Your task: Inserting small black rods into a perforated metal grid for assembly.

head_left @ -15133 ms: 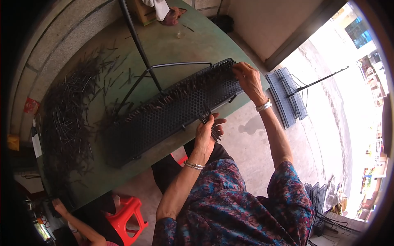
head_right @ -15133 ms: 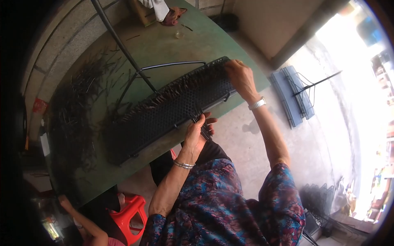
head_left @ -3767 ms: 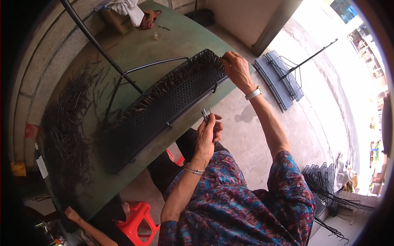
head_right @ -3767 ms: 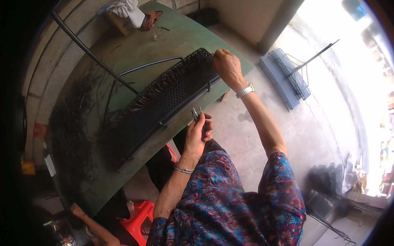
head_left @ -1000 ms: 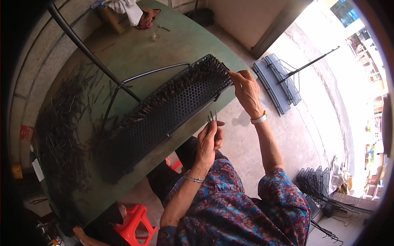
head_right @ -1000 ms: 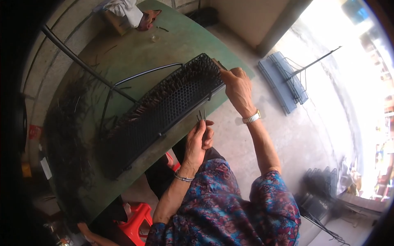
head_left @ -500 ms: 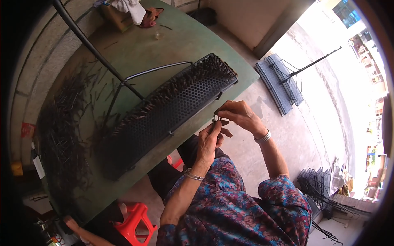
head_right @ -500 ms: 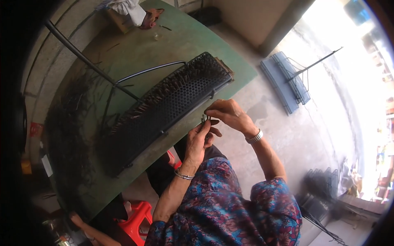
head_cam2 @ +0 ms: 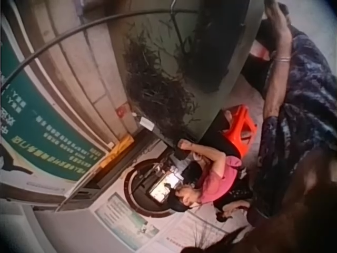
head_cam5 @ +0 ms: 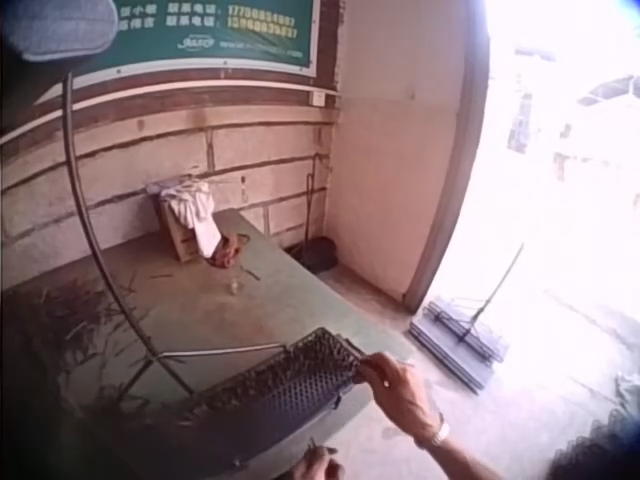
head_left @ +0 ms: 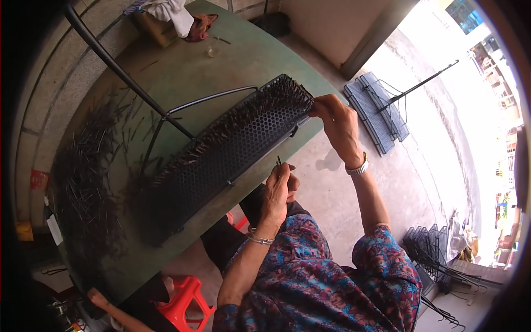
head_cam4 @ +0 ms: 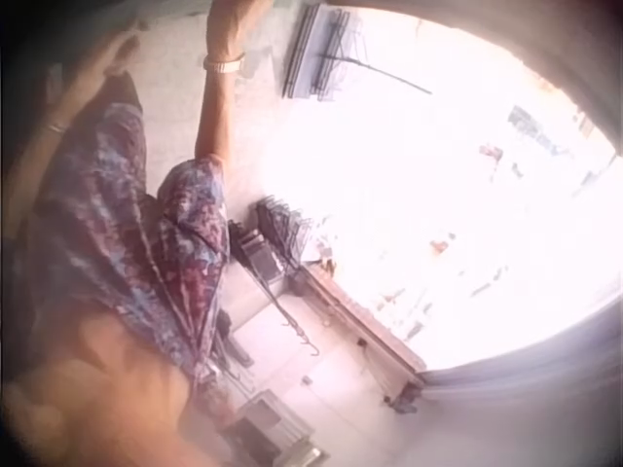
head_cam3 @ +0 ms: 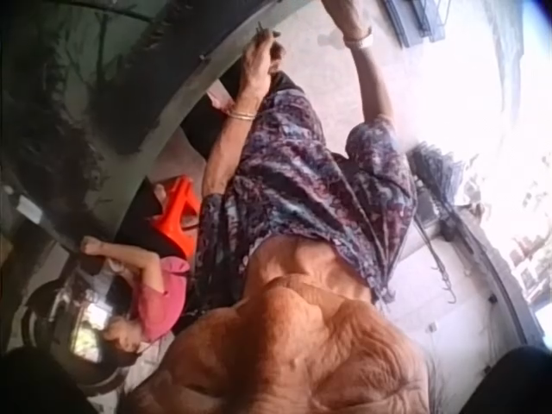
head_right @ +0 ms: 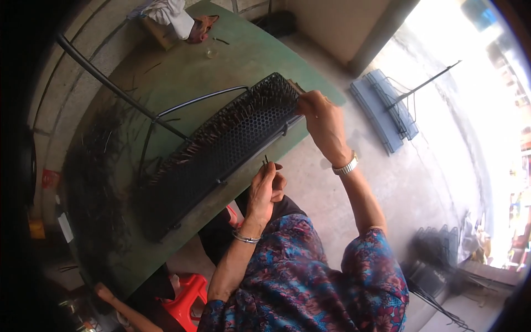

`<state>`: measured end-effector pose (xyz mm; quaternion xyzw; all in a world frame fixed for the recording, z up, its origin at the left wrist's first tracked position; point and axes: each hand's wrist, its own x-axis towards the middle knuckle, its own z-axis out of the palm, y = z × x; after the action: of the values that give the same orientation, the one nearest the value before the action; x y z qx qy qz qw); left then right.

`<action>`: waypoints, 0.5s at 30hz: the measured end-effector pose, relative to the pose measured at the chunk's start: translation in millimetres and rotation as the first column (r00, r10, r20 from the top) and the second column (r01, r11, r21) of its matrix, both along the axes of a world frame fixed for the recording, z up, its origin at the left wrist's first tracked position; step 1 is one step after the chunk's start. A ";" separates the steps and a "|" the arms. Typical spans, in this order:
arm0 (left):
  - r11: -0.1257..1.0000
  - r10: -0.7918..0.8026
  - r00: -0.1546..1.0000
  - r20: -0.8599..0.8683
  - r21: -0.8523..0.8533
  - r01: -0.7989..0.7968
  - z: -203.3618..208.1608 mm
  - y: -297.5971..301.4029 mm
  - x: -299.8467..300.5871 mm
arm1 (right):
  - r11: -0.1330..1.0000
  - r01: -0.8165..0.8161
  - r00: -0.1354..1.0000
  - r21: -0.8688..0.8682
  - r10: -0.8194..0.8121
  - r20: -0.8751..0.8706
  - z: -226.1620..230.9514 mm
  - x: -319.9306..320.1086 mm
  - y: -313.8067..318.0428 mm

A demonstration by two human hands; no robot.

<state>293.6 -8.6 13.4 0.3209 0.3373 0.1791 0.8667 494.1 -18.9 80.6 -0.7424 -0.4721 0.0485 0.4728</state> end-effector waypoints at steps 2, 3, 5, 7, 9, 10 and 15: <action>0.999 0.027 1.000 -0.011 -0.038 -0.028 0.3 -1.7 1.2 | 0.999 0.032 0.998 0.020 -0.033 0.052 -6.7 3.7 10.2; 0.999 0.029 1.000 -0.011 -0.039 -0.030 1.3 -2.4 2.3 | 0.998 0.049 0.995 0.050 -0.053 0.085 -7.0 3.5 14.8; 0.997 0.034 0.999 0.018 -0.069 -0.032 4.2 -3.3 3.9 | 0.995 0.063 0.991 0.079 -0.072 0.117 -11.8 5.8 22.1; 0.998 0.022 1.000 0.020 -0.062 -0.020 6.5 -4.3 3.9 | 0.994 0.090 0.986 0.055 -0.097 0.135 -21.5 8.7 26.9; 0.998 0.011 1.000 0.022 -0.055 -0.010 10.6 -5.3 4.1 | 0.995 0.097 0.982 0.034 -0.102 0.158 -24.2 8.1 25.3; 0.998 0.005 1.000 0.004 -0.062 -0.005 13.9 -5.6 4.6 | 0.994 0.105 0.978 0.013 -0.105 0.180 -24.7 7.1 24.9; 0.998 -0.032 0.998 0.053 -0.054 0.035 9.4 -4.8 1.1 | 0.995 0.098 0.973 -0.017 -0.092 0.211 -22.4 7.2 27.8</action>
<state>294.7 -13.4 22.8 0.2976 0.3142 0.1635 0.8865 501.3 8.9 58.2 -0.7714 -0.4827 -0.0463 0.4120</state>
